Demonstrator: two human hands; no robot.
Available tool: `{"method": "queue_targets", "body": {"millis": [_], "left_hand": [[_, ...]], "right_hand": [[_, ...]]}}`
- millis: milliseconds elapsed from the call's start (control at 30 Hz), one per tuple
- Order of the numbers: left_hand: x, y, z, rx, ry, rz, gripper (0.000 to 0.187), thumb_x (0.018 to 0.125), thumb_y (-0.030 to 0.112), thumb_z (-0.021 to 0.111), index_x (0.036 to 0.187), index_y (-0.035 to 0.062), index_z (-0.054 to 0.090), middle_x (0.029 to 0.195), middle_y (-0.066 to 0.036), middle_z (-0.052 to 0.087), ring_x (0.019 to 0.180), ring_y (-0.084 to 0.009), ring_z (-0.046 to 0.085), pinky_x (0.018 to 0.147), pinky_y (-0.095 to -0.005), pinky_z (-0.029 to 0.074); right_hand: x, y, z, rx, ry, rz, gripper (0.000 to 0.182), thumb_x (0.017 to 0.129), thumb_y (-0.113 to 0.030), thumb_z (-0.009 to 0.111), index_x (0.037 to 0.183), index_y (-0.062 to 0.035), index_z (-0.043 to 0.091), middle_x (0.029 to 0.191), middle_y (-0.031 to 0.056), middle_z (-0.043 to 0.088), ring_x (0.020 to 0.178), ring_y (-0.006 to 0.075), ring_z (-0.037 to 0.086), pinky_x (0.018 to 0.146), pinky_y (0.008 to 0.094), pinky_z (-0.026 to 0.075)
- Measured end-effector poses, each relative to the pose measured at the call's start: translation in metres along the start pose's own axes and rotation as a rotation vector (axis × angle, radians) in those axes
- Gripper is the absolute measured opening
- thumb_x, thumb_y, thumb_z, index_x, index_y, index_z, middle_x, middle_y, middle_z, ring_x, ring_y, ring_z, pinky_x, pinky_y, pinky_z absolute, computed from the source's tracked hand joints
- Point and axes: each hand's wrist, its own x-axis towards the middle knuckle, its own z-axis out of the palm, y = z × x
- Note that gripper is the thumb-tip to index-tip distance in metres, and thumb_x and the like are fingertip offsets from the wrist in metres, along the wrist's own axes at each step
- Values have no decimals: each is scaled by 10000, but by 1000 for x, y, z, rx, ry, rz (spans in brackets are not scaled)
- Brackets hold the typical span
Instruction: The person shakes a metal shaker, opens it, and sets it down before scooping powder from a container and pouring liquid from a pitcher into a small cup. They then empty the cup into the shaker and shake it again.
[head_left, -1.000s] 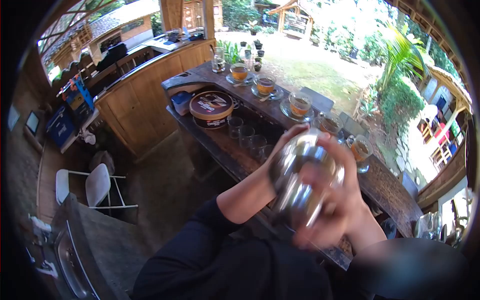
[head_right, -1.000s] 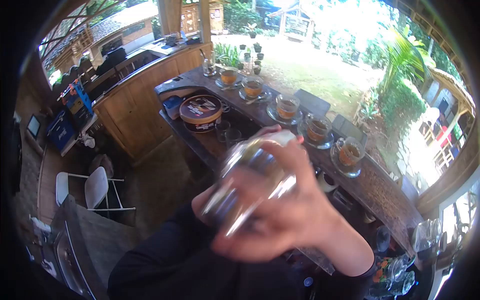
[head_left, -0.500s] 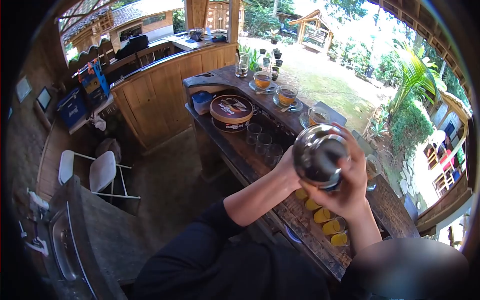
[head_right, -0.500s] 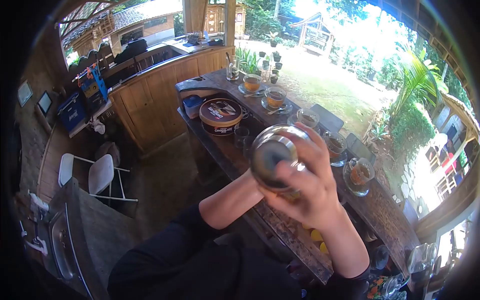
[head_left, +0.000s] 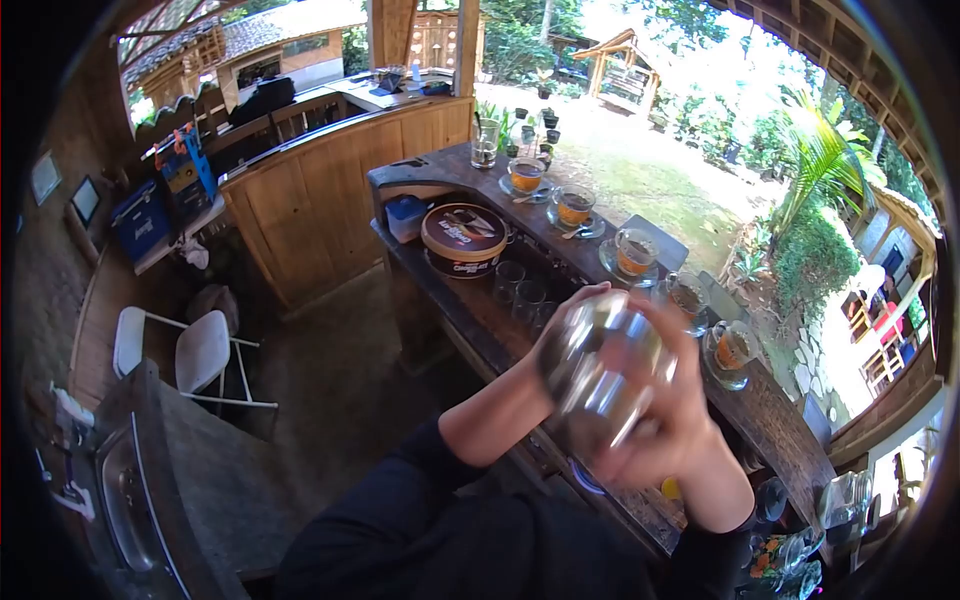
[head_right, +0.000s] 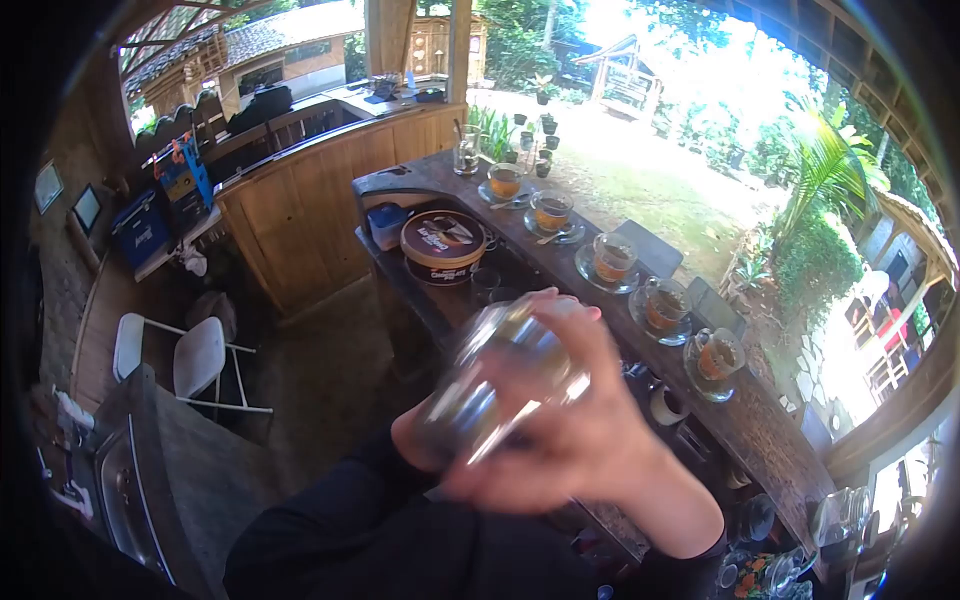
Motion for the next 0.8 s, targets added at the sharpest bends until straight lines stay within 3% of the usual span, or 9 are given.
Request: {"method": "queue_targets", "body": {"millis": [133, 367, 400, 433, 567, 633, 700, 767, 800], "left_hand": [[-32, -13, 70, 455, 190, 212, 398, 865, 389, 557, 1071, 48, 568, 1048, -143, 619, 941, -286, 626, 783, -431, 532], [-21, -29, 20, 724, 155, 526, 324, 900, 268, 510, 1088, 8, 560, 1050, -125, 611, 900, -222, 629, 771, -363, 546], [-14, -10, 24, 87, 168, -84, 328, 885, 310, 538, 1056, 32, 567, 1083, -147, 599, 925, -270, 628, 774, -407, 539], [-31, -35, 64, 576, 123, 370, 330, 872, 351, 549, 1038, 66, 569, 1088, -162, 596, 930, -321, 623, 781, -446, 528], [-10, -6, 41, 149, 159, -40, 336, 898, 318, 506, 1075, 37, 553, 1042, -164, 609, 914, -293, 633, 779, -445, 538], [11, -4, -27, 429, -121, 233, 343, 917, 290, 460, 1090, 10, 555, 1009, -145, 623, 903, -249, 638, 792, -394, 547], [7, -23, 5, 419, 147, 319, 330, 922, 266, 439, 1101, 18, 566, 1032, -134, 628, 909, -242, 635, 800, -387, 545], [-10, -47, 28, 365, -192, 485, 350, 913, 292, 476, 1098, 8, 563, 1043, -155, 624, 935, -255, 626, 806, -417, 533], [-11, -45, 36, 602, 112, 453, 361, 891, 333, 523, 1075, 25, 560, 1068, -172, 610, 949, -285, 617, 809, -444, 521]], "right_hand": [[4, -48, 3, -13, -137, -203, 676, 592, -183, 792, 1141, -446, 498, 1195, -103, 522, 1160, 381, 460, 953, 629, 316], [-3, -2, -7, -46, -119, -18, 511, 687, -262, 770, 1144, -148, 572, 1254, 206, 468, 1162, 460, 441, 948, 558, 371], [2, -23, -4, 88, -45, -137, 504, 690, -294, 744, 1155, -261, 554, 1221, 158, 491, 1154, 464, 442, 950, 602, 344], [-12, -28, 16, -75, 3, -316, 619, 577, -302, 782, 1103, -468, 502, 1197, 28, 499, 1152, 417, 433, 925, 629, 347], [-9, -20, -2, 24, -47, -213, 535, 593, -232, 778, 1034, -435, 553, 1220, 50, 488, 1160, 429, 430, 920, 630, 356], [-23, 13, -6, 12, -105, 202, 395, 615, -173, 774, 972, -234, 616, 1230, 98, 483, 1144, 461, 430, 925, 572, 396], [-25, 14, -4, 146, 161, 328, 490, 592, -194, 788, 1042, -221, 598, 1236, 94, 489, 1141, 445, 443, 915, 567, 401], [-9, -29, -32, 381, -274, 613, 604, 590, -228, 783, 1138, -297, 539, 1225, 122, 492, 1145, 407, 458, 932, 578, 377], [-15, -25, -3, 11, -13, -226, 631, 606, -248, 751, 1160, -397, 488, 1225, 79, 495, 1139, 380, 465, 940, 596, 355]]}}
